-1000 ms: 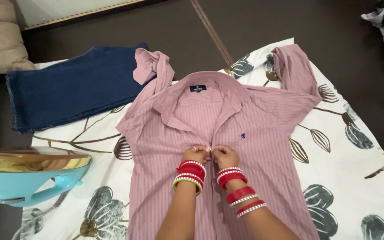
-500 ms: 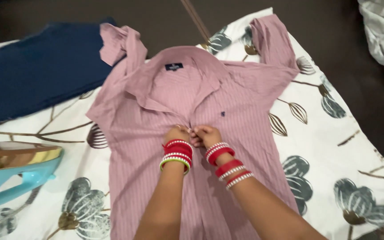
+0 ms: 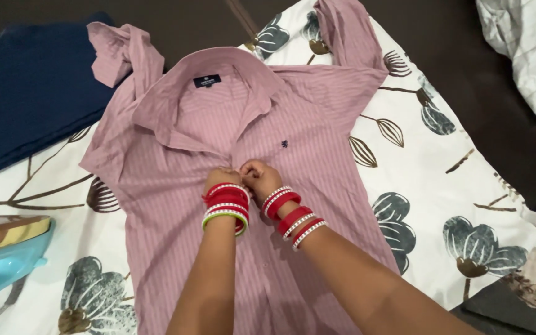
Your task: Iron a pink button-up shirt on a floral patterned bed sheet.
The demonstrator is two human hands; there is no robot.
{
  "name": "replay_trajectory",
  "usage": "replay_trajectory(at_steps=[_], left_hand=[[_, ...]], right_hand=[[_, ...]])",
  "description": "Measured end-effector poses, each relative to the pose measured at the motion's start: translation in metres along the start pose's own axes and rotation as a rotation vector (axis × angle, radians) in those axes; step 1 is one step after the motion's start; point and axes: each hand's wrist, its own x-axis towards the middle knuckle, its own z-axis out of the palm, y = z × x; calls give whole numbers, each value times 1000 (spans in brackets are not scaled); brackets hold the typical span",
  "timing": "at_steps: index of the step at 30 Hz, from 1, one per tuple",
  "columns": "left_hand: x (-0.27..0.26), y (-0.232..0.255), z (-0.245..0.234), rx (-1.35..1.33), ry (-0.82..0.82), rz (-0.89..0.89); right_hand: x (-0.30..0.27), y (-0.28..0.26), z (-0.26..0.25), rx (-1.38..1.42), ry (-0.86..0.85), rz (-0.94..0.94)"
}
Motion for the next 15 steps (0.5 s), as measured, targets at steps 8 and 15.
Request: replay_trajectory(at_steps=[8,15], left_hand=[[-11,1,8,-349,-1,-60],[-20,14,-7,-244,-73,-56]], right_hand=[[-14,-29,8,7,-41,47],[-48,-73,30,-281,90,-37]])
